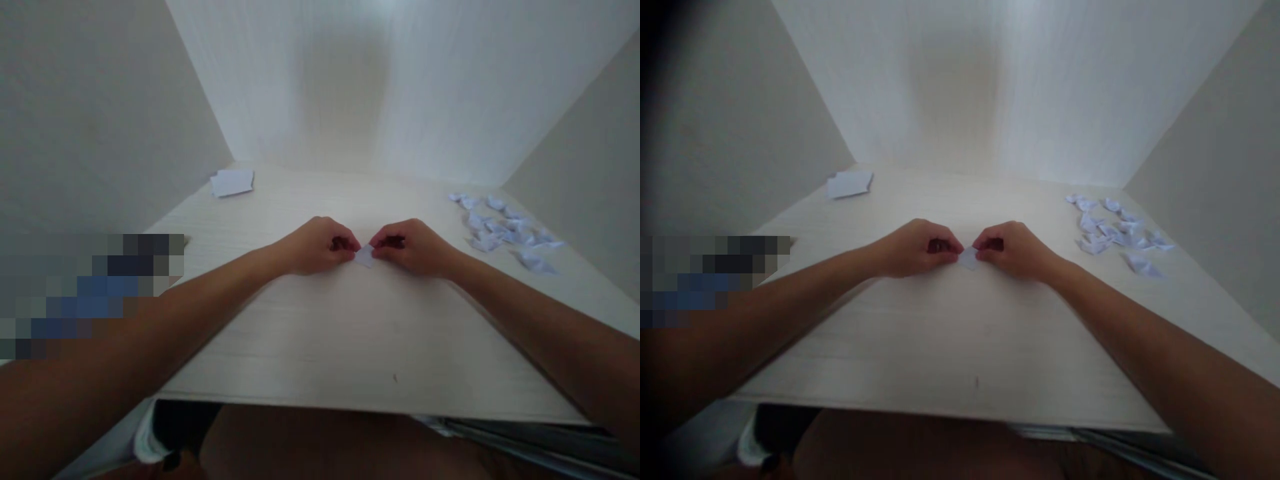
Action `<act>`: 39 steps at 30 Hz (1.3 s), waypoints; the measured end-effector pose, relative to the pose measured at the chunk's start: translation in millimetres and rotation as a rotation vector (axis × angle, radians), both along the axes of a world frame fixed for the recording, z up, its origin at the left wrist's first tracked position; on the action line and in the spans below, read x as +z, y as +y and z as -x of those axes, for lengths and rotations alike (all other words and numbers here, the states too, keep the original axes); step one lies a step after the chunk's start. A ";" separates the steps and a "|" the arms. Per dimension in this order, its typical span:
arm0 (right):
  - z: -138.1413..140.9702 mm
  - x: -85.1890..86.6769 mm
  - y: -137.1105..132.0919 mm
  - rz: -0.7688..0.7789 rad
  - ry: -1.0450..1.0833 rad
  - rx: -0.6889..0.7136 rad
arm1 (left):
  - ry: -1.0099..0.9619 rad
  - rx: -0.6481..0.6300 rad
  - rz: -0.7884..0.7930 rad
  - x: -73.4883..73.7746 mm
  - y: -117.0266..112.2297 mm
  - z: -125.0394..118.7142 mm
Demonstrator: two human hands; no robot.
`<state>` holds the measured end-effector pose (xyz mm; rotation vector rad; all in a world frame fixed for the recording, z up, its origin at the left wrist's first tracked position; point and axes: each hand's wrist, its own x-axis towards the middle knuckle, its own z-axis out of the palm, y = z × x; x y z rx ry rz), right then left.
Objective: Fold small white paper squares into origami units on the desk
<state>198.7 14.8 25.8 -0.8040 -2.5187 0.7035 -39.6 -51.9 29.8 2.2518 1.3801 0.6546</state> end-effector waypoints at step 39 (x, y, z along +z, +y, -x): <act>-14.0 -2.5 -3.6 -0.396 0.090 0.409 | 0.129 -0.132 -0.225 8.9 -32.8 -1.8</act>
